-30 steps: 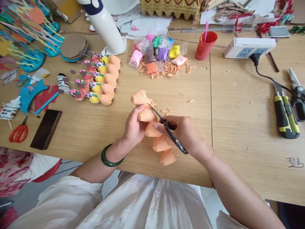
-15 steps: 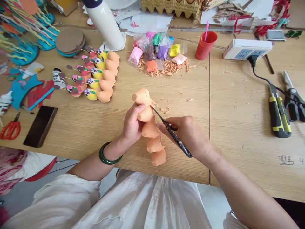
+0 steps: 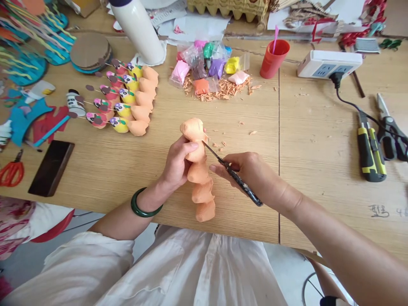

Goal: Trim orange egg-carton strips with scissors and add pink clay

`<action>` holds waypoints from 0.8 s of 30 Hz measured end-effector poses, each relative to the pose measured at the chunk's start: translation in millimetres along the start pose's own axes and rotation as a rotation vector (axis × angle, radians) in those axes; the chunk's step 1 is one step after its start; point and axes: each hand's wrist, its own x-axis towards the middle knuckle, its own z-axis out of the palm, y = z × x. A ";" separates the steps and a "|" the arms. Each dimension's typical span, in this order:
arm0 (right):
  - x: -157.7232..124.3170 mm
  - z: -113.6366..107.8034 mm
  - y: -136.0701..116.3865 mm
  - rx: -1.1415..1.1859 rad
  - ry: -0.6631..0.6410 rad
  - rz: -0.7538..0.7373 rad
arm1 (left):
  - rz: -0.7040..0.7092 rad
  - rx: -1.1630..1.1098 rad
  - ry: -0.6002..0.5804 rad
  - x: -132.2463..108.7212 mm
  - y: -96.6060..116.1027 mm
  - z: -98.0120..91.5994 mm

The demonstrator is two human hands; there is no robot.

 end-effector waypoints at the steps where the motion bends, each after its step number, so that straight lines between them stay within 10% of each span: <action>1: 0.9 0.7 -1.5 -0.007 0.008 0.015 | 0.004 0.013 0.001 0.2 0.1 -0.4; 11: -3.2 4.0 -4.5 0.016 0.058 -0.025 | -0.006 0.006 -0.021 0.4 2.3 -2.3; 24: 7.3 13.7 38.1 1.014 -0.579 0.200 | -0.176 -0.066 -0.223 4.9 14.1 -5.5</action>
